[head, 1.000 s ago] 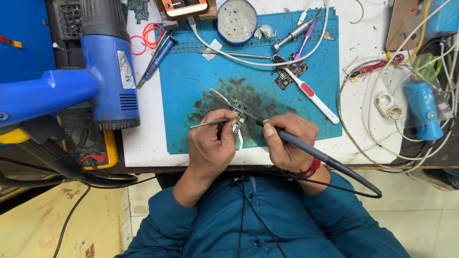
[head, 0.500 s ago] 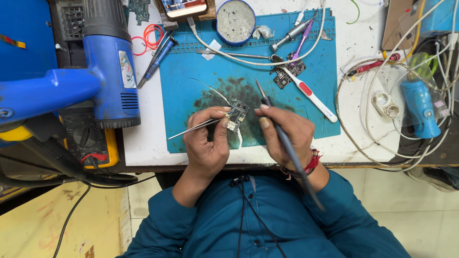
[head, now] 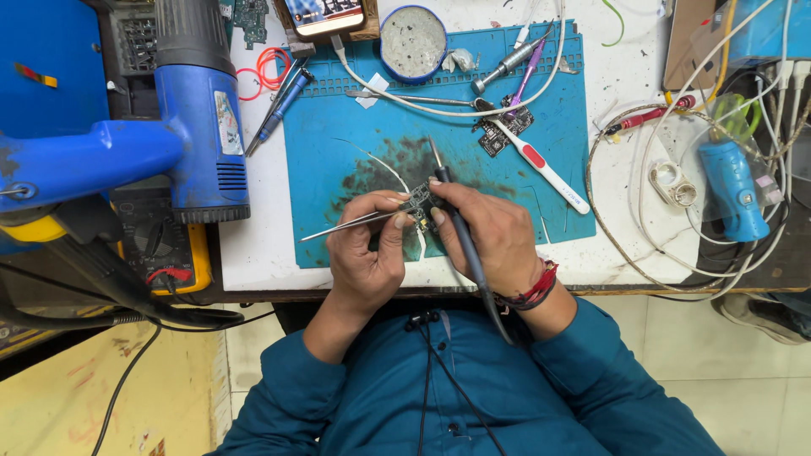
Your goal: The person uses a soldering iron and tweezers to solder components on a small circuit board. They hold the board steady with one hand while applying heat and solder with the other, occasionally repositioning the board to access different areas.
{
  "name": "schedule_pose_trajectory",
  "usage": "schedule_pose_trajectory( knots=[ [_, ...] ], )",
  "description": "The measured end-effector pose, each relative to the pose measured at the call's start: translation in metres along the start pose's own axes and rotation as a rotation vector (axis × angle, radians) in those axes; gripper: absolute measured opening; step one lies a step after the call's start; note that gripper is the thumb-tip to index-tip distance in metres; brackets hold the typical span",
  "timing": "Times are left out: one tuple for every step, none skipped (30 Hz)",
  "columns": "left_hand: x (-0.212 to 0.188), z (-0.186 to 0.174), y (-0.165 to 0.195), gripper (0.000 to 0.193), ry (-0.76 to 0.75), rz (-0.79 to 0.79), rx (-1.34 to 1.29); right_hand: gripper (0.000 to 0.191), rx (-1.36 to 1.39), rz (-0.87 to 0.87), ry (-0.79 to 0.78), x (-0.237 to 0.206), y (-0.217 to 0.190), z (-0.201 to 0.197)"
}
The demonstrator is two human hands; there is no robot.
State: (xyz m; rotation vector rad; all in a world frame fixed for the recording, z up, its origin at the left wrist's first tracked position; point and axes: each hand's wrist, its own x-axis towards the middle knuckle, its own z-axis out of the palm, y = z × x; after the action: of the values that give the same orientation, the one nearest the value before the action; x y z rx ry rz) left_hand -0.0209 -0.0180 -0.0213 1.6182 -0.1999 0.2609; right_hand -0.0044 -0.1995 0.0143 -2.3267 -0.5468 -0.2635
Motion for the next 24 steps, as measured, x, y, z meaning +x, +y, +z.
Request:
schedule_pose_trajectory(
  knots=[
    [0.0,0.001,0.0,0.015,0.002,0.002,0.001,0.035,0.022,-0.002,0.023,-0.002,0.001,0.0],
    [0.0,0.001,-0.001,0.015,0.008,-0.005,0.001,0.038,0.045,-0.003,0.047,-0.004,0.003,0.001],
    [0.0,0.001,-0.002,0.015,0.016,-0.011,0.001,0.042,0.067,-0.006,0.069,-0.006,0.005,0.002],
    [0.001,0.001,-0.003,0.015,0.024,-0.017,0.001,0.046,0.114,0.035,0.099,-0.007,0.007,0.004],
    [0.002,0.002,-0.003,0.015,0.028,-0.026,0.0,0.049,0.161,0.075,0.127,-0.01,0.009,0.006],
    [0.002,0.002,-0.003,0.016,0.031,-0.035,-0.001,0.053,0.21,0.117,0.156,-0.012,0.01,0.007],
    [0.003,0.002,-0.003,0.016,0.033,-0.045,-0.002,0.047,0.189,0.116,0.194,-0.014,0.011,0.008],
    [0.003,0.002,-0.002,0.015,0.024,-0.067,-0.005,0.04,0.17,0.114,0.234,-0.015,0.012,0.009],
    [0.004,0.003,-0.001,0.015,0.015,-0.09,-0.008,0.033,0.15,0.111,0.271,-0.017,0.013,0.009],
    [0.004,0.003,0.0,0.015,0.006,-0.114,-0.012,0.03,0.148,0.114,0.285,-0.017,0.013,0.009],
    [0.005,0.003,0.001,0.014,0.0,-0.112,0.024,0.027,0.146,0.117,0.3,-0.018,0.013,0.008],
    [0.006,0.003,0.002,0.013,-0.006,-0.109,0.059,0.025,0.144,0.118,0.315,-0.017,0.013,0.007],
    [0.006,0.003,0.004,0.012,-0.012,-0.106,0.094,0.022,0.151,0.13,0.298,-0.018,0.012,0.005],
    [0.007,0.003,0.005,0.011,-0.012,-0.095,0.099,0.019,0.16,0.142,0.28,-0.019,0.011,0.003],
    [0.008,0.003,0.007,0.011,-0.012,-0.083,0.105,0.017,0.168,0.153,0.263,-0.02,0.01,0.001],
    [0.01,0.003,0.008,0.011,-0.013,-0.072,0.11,0.014,0.178,0.149,0.262,-0.019,0.01,0.0],
    [0.011,0.004,0.009,0.011,-0.023,-0.077,0.117,0.011,0.188,0.145,0.261,-0.019,0.009,-0.001],
    [0.012,0.004,0.01,0.011,-0.032,-0.082,0.125,0.009,0.198,0.141,0.26,-0.019,0.009,-0.001],
    [0.013,0.004,0.011,0.011,-0.04,-0.088,0.132,0.009,0.203,0.136,0.259,-0.019,0.009,-0.001],
    [0.014,0.003,0.012,0.01,-0.047,-0.081,0.159,0.009,0.208,0.131,0.259,-0.018,0.008,-0.001],
    [0.015,0.003,0.013,0.01,-0.055,-0.072,0.187,0.01,0.213,0.127,0.259,-0.018,0.008,-0.001],
    [0.015,0.003,0.014,0.01,-0.064,-0.063,0.212,0.01,0.217,0.12,0.252,-0.018,0.008,-0.001],
    [0.016,0.002,0.014,0.01,-0.07,-0.053,0.219,0.01,0.221,0.112,0.246,-0.018,0.009,-0.002],
    [0.017,0.002,0.014,0.01,-0.075,-0.044,0.225,0.011,0.225,0.105,0.24,-0.017,0.009,-0.002]
  ],
)
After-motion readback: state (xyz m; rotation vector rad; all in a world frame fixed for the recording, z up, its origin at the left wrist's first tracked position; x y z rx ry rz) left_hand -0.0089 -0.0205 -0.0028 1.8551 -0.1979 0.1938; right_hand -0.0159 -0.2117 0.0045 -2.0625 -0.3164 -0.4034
